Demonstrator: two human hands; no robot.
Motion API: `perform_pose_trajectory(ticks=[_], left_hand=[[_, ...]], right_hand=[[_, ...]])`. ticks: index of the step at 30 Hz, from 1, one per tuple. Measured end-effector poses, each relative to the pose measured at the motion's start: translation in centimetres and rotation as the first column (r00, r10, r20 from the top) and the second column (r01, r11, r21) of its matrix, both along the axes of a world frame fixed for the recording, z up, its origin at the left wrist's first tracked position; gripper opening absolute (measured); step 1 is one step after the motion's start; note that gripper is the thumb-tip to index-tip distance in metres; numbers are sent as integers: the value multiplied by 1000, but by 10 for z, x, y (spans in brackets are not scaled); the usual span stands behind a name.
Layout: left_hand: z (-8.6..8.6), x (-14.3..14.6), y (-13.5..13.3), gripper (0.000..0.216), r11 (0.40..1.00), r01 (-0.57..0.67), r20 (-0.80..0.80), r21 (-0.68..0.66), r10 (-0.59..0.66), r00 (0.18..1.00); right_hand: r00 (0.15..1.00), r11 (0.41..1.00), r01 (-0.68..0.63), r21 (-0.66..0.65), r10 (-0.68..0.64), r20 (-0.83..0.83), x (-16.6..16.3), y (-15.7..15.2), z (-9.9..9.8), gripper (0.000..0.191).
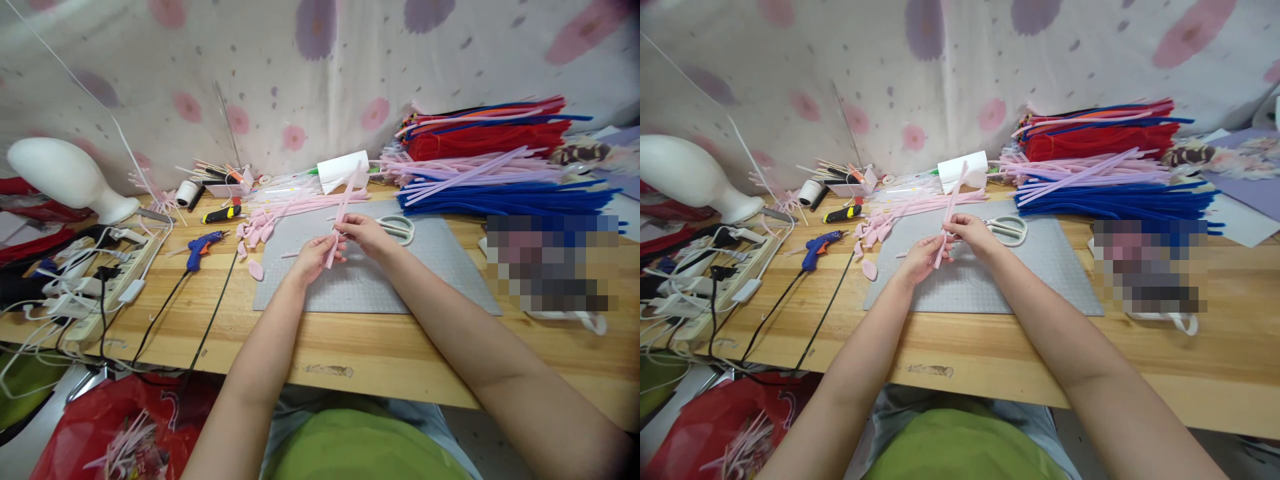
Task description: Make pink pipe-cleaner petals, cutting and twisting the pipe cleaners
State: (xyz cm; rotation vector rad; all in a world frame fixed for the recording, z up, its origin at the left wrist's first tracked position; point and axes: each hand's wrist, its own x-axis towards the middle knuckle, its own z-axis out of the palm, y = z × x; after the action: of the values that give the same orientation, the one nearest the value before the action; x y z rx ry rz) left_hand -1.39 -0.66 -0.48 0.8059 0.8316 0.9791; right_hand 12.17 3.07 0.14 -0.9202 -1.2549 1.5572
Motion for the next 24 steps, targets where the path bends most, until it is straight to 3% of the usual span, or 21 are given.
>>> perform_pose_trajectory(ticks=[5, 9, 16, 21, 24], left_hand=[[-2, 7, 1, 18, 992, -125, -12, 15, 125, 992], [-3, 14, 0, 19, 981, -189, -60, 49, 192, 980], [-1, 28, -7, 19, 923, -339, -124, 182, 363, 923], [-8, 33, -8, 21, 900, -354, -234, 255, 413, 880], [-8, 29, -6, 19, 906, -347, -205, 243, 398, 894]], right_hand=[[971, 962, 226, 154, -235, 41, -9, -1, -3, 28], [957, 948, 287, 137, -288, -7, -14, -1, -6, 26], [960, 961, 275, 38, -271, -74, -17, 2, -7, 30], [947, 962, 266, -62, -272, -173, -20, 0, -9, 38], [967, 976, 188, -110, -203, -152, -20, -4, -7, 41]])
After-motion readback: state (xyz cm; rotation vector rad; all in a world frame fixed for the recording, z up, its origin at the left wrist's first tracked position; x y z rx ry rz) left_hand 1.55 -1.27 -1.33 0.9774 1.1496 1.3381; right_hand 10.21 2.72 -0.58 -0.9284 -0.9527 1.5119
